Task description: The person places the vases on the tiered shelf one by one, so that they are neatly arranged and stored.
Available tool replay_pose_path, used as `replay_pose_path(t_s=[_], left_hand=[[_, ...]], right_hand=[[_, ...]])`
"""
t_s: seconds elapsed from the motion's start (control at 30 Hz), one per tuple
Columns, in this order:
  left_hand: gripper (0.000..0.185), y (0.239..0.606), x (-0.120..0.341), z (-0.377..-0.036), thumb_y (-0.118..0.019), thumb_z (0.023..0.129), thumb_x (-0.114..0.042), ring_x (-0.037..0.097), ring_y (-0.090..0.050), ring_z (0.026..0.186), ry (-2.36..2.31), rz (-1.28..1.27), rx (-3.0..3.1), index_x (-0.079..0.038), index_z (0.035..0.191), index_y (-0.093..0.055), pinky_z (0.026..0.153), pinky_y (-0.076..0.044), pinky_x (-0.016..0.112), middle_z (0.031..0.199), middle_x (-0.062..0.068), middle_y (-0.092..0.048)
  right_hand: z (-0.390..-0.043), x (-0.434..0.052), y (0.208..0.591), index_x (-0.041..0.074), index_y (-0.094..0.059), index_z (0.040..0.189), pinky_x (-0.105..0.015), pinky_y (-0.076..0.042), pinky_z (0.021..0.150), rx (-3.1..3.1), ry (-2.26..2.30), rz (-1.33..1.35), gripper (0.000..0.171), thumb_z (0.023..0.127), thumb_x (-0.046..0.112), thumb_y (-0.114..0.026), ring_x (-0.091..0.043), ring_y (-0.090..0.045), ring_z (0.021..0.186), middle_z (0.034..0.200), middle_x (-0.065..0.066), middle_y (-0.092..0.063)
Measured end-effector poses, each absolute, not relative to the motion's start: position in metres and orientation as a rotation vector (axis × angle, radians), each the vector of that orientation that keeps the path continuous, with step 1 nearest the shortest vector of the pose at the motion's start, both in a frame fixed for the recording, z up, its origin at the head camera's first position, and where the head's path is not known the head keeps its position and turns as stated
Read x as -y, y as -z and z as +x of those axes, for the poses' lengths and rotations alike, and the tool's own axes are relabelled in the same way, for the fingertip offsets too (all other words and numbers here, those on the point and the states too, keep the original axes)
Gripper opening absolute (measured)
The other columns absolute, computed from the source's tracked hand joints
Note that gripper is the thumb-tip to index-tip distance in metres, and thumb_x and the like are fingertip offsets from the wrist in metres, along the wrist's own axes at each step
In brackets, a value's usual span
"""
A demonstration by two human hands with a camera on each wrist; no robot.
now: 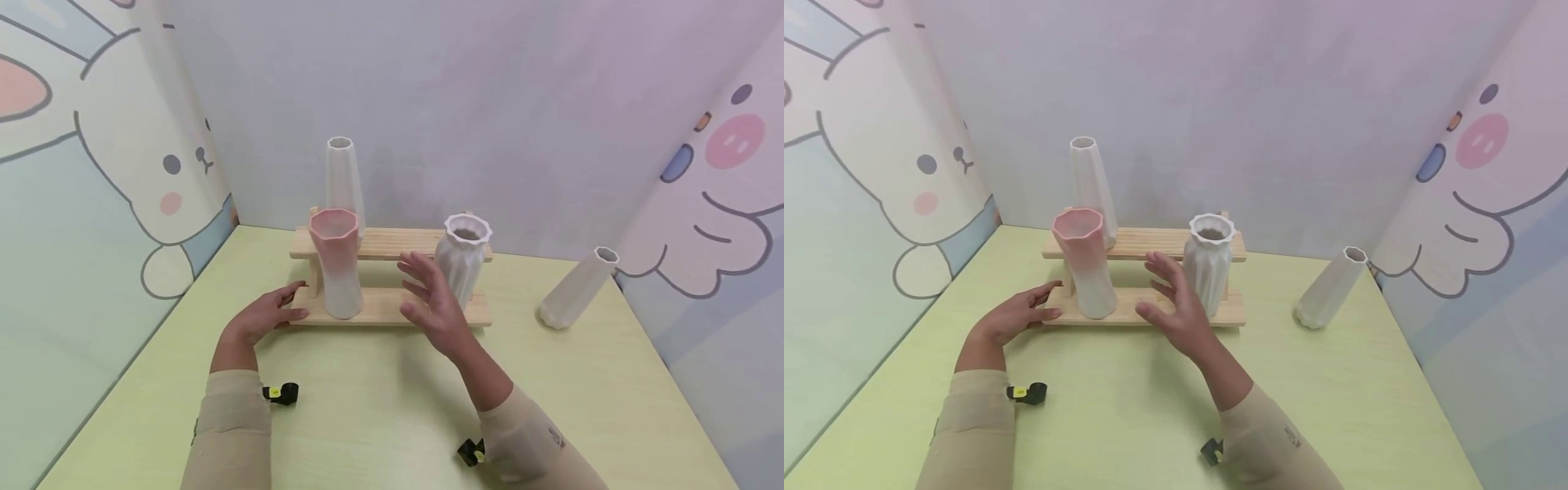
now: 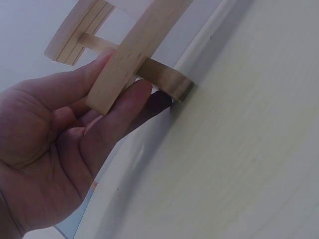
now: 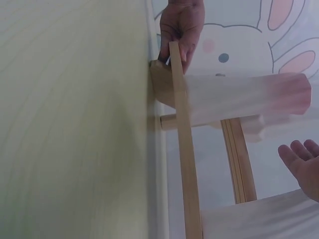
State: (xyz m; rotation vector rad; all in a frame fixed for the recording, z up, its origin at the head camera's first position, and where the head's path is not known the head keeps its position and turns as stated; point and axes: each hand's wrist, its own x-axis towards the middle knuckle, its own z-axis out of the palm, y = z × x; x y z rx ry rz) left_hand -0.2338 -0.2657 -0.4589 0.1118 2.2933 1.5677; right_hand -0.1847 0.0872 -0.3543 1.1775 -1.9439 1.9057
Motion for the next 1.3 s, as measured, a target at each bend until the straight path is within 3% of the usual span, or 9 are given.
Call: replay_pose_path(t_s=[0.27,0.5,0.67,1.3], left_hand=[[0.081,0.46,0.266,-0.235,-0.069,0.082,-0.037,0.021,-0.049,0.117,-1.583,0.11,-2.288,-0.026,0.148,-0.024,0.095,-0.042,0.043,0.15,-0.001,-0.025],[0.08,0.461,0.266,-0.234,-0.069,0.082,-0.038,0.02,-0.051,0.115,-1.583,0.132,-2.288,-0.027,0.147,-0.024,0.094,-0.043,0.04,0.149,-0.001,-0.027],[0.079,0.461,0.265,-0.235,-0.069,0.081,-0.039,0.02,-0.05,0.117,-1.59,0.129,-2.29,-0.028,0.147,-0.026,0.095,-0.042,0.041,0.149,-0.001,-0.026],[0.08,0.462,0.266,-0.234,-0.067,0.085,-0.036,0.024,-0.048,0.119,-1.584,0.159,-2.278,-0.024,0.148,-0.02,0.096,-0.04,0.045,0.151,0.004,-0.021]], right_hand=[[-0.195,-0.108,0.372,-0.009,-0.033,0.131,-0.057,-0.042,0.087,1.917,-2.014,1.189,0.071,0.088,0.041,-0.06,-0.044,-0.048,0.114,0.126,-0.03,-0.047],[-0.196,-0.125,0.368,-0.009,-0.049,0.116,-0.048,-0.051,0.073,1.872,-1.959,1.208,0.058,0.088,0.041,-0.06,-0.043,-0.059,0.091,0.102,-0.031,-0.058],[-0.198,-0.14,0.361,-0.014,-0.049,0.112,-0.046,-0.053,0.069,1.818,-1.964,1.241,0.056,0.089,0.036,-0.059,-0.042,-0.061,0.083,0.095,-0.035,-0.056],[-0.209,-0.186,0.346,-0.024,-0.043,0.108,-0.045,-0.053,0.062,1.703,-1.981,1.25,0.047,0.091,0.017,-0.059,-0.036,-0.063,0.08,0.089,-0.036,-0.054]])
